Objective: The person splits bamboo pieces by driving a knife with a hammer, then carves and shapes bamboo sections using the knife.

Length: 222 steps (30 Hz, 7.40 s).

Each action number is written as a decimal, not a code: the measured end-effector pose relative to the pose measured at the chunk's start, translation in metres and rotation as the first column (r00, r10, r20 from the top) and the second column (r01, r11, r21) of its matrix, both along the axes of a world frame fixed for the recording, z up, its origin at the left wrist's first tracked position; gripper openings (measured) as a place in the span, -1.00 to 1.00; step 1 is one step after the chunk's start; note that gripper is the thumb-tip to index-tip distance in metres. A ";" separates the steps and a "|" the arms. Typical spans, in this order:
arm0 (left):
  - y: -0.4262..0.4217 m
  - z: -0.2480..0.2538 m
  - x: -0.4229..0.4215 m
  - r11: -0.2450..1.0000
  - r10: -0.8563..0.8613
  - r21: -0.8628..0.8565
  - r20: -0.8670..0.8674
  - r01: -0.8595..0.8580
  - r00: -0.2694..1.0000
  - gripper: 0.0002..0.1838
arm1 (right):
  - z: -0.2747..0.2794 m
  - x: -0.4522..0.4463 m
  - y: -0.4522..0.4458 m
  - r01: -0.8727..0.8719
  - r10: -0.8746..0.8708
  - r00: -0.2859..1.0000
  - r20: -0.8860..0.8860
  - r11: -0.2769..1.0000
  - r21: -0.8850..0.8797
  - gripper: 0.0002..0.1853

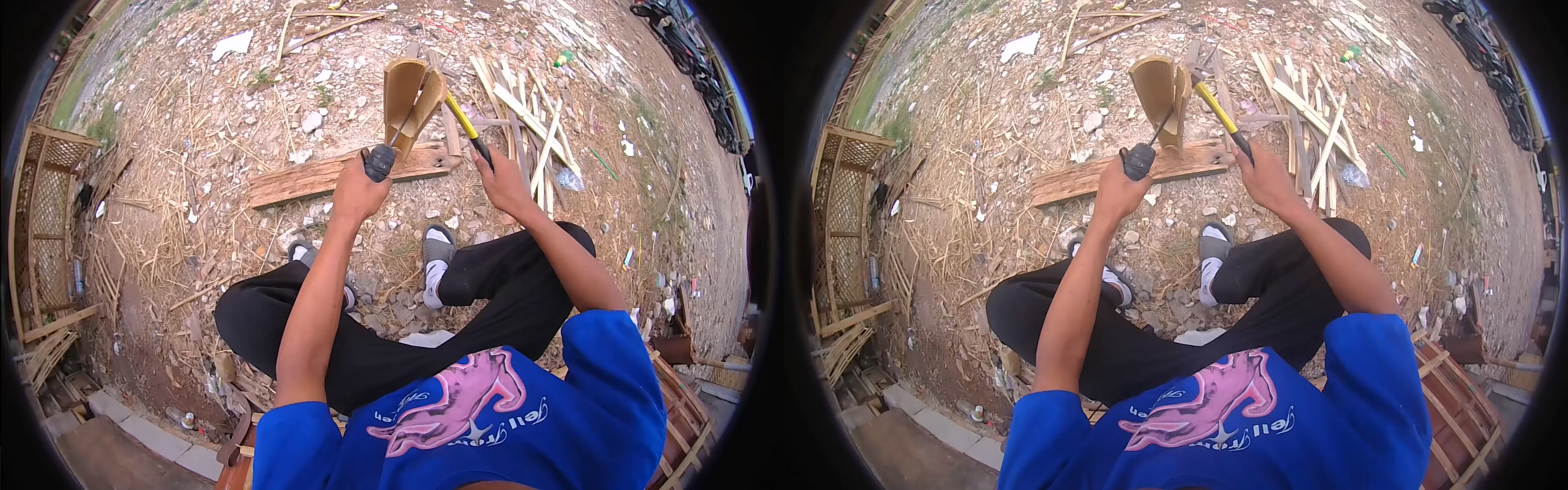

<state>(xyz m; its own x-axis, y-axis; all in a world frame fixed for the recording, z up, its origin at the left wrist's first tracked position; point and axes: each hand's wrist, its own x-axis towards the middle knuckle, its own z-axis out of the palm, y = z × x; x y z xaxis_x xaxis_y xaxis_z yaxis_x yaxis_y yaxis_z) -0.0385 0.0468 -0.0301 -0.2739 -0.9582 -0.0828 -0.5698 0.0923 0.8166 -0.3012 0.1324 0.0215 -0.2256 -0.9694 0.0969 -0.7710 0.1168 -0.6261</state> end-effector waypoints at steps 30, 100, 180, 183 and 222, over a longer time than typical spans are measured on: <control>0.008 0.001 -0.007 1.000 -0.011 -0.019 0.095 0.013 0.995 -0.57 | -0.011 -0.001 0.007 0.030 -0.020 0.998 -0.060 0.984 0.173 -0.53; -0.004 -0.021 -0.002 0.996 0.016 0.088 0.087 -0.023 0.996 -0.30 | -0.040 -0.012 0.010 0.046 -0.044 0.999 -0.016 0.988 0.149 -0.61; 0.001 -0.021 -0.015 0.995 0.064 0.073 0.054 -0.068 0.996 -0.47 | -0.005 -0.003 -0.020 0.117 0.081 0.920 0.384 0.877 -0.465 -0.60; -0.001 -0.024 -0.015 0.994 0.077 0.070 0.024 -0.079 0.997 -0.48 | -0.045 -0.013 -0.006 0.062 -0.068 0.997 -0.045 0.992 -0.113 -0.60; 0.002 -0.033 -0.017 0.994 0.062 0.086 0.097 -0.070 0.993 -0.45 | -0.096 0.002 0.003 0.242 -0.259 0.964 0.067 0.952 0.190 -0.63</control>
